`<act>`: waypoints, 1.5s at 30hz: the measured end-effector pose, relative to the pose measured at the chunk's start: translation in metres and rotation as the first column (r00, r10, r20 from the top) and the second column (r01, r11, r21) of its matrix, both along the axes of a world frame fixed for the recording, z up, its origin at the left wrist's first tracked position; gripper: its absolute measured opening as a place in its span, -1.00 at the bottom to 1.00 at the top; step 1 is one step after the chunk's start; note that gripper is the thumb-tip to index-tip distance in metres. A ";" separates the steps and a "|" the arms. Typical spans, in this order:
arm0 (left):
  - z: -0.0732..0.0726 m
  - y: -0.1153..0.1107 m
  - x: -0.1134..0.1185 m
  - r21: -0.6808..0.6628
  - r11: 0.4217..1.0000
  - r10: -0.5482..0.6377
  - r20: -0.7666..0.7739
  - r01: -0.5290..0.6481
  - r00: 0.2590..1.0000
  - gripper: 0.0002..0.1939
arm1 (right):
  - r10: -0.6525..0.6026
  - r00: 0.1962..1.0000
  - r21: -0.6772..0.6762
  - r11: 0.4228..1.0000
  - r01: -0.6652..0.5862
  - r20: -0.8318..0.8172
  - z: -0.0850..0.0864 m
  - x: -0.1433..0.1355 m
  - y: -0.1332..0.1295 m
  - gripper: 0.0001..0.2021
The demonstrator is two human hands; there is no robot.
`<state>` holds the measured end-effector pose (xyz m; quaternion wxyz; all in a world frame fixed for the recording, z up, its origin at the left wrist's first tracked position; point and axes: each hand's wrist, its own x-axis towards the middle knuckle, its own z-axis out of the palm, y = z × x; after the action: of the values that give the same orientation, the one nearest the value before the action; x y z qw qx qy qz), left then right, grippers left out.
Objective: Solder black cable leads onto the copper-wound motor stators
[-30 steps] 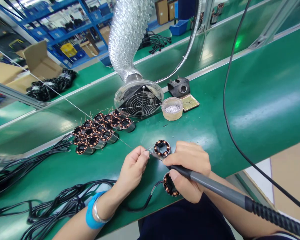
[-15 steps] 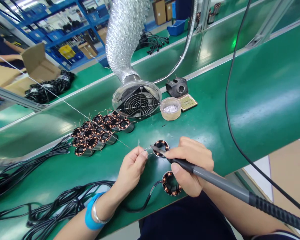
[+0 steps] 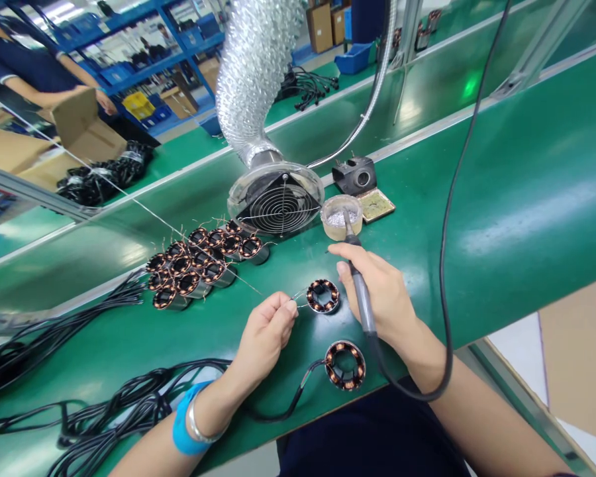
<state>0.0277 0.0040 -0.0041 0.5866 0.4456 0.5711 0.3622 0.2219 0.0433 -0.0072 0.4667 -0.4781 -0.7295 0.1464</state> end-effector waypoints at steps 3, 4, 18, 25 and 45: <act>0.002 0.002 -0.003 -0.028 1.000 -0.004 0.079 0.006 0.997 -0.64 | 0.190 0.980 0.049 0.981 -0.187 -0.066 0.002 -0.005 -0.003 -0.82; 0.003 0.003 -0.005 -0.031 1.000 -0.001 0.100 0.004 0.995 -0.64 | 0.265 0.962 0.056 0.963 -0.262 -0.062 0.002 -0.007 -0.004 -0.79; 0.015 0.015 -0.017 -0.022 1.000 0.017 -0.097 -0.020 0.995 -0.70 | 0.395 0.918 0.054 0.918 -0.393 -0.035 -0.005 -0.017 -0.004 -0.82; 0.012 0.018 -0.017 0.000 0.999 -0.051 -0.101 0.051 0.994 -0.73 | 0.411 0.912 0.071 0.910 -0.409 -0.006 -0.006 -0.018 -0.002 -0.83; 0.028 -0.013 -0.011 0.246 0.917 -0.221 -0.342 0.314 0.913 -0.62 | 0.305 0.952 0.086 0.950 -0.301 -0.032 -0.005 -0.032 -0.005 -0.74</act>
<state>0.0170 -0.0090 0.0237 0.4619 0.6539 0.5270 0.2852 0.1902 0.0387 -0.0119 0.4738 -0.3380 -0.7889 0.1974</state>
